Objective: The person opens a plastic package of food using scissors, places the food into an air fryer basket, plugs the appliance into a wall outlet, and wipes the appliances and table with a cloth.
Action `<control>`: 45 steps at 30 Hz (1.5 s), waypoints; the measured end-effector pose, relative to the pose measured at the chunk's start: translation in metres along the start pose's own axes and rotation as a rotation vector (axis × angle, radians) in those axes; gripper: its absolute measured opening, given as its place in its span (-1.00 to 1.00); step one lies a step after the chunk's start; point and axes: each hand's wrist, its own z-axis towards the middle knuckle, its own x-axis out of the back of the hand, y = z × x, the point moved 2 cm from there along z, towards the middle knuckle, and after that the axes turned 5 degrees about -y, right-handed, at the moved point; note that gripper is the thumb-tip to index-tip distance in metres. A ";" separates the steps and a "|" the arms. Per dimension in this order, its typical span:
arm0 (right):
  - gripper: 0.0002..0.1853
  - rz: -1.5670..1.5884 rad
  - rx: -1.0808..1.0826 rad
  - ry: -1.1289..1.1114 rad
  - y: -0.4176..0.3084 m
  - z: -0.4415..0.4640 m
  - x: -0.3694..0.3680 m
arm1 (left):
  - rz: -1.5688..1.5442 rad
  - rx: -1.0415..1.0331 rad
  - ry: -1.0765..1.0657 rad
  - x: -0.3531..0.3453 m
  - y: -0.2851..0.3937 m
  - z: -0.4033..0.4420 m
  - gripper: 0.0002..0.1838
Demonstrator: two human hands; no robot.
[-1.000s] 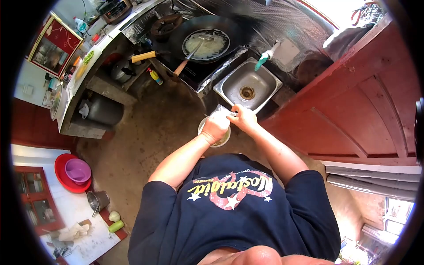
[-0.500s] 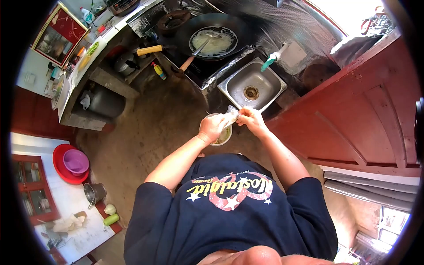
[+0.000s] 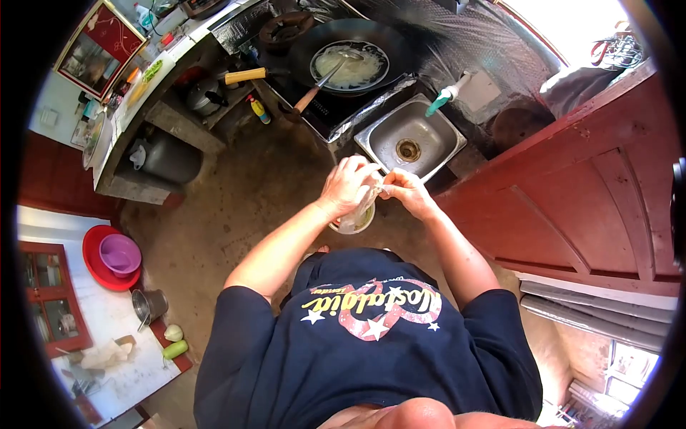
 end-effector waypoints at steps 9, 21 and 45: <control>-0.80 0.074 -0.034 -0.067 -0.049 0.012 0.008 | -0.260 0.100 -0.573 0.026 -0.024 0.033 -0.74; -0.78 -0.117 -0.222 0.057 -0.014 0.014 -0.002 | -0.746 0.330 -0.435 0.005 -0.054 0.021 -0.75; -0.87 -1.251 0.622 -0.028 -0.075 0.021 -0.027 | -0.807 0.318 -0.580 0.018 -0.059 0.023 -0.74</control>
